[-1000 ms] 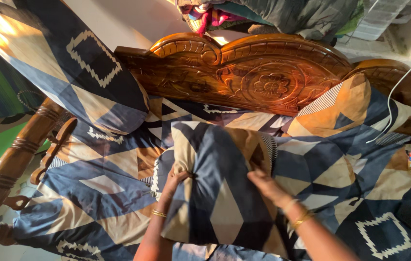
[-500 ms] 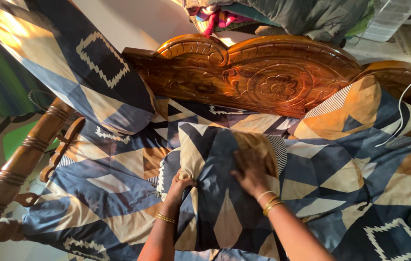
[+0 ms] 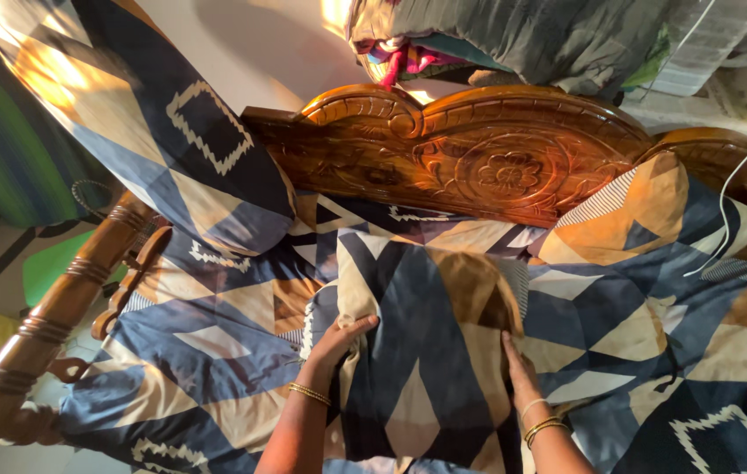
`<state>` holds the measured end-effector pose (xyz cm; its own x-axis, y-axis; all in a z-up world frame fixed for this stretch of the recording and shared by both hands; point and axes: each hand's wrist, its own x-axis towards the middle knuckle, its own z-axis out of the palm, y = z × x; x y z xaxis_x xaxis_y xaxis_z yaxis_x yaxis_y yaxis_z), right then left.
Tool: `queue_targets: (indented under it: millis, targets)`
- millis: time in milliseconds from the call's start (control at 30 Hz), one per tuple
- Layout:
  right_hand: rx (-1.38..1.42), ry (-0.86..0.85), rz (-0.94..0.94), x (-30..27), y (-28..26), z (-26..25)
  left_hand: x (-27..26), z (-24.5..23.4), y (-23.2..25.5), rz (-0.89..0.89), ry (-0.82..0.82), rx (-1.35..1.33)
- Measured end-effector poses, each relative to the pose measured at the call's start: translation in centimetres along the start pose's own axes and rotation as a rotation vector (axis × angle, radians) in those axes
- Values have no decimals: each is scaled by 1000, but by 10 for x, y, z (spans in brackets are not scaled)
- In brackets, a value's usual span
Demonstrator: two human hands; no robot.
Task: The person picks up patterned pillows from a wooden bed, turns them over, and places them on a nearby yellow chair. The person repeats this process for several pillows, smoothing each one after placement.
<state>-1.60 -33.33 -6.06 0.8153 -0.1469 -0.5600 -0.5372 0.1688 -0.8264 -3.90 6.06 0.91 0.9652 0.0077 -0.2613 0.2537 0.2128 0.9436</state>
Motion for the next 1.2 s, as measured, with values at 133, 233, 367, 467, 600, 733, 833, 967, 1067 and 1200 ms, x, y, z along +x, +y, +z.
queue_targets:
  millis: [133,233,367,467,600,733,833,967,1067,1200]
  targets:
    - [-34,-43,-174,-15,-34,20,-6,-10,26,46,35,-104]
    - [-43,-160,-421,-34,-77,45,1,-25,47,126,128,-98]
    - [-151,-270,-767,-52,-135,82,17,-47,78,82,388,127]
    - [-254,-239,-794,-63,-163,109,15,-62,100,120,456,112]
    - [-291,-278,-906,-79,-183,140,-3,-80,115,123,494,162]
    - [-319,-300,-995,-91,-195,163,-21,-95,125,157,518,157]
    - [-317,-310,-954,-94,-199,176,-33,-100,131,248,482,-15]
    - [-287,-329,-927,-89,-196,194,-52,-111,132,417,468,-152]
    - [-384,-247,-853,-83,-191,206,-60,-124,129,350,555,-79]
    - [-315,-393,-887,-89,-187,225,-85,-135,127,364,690,-8]
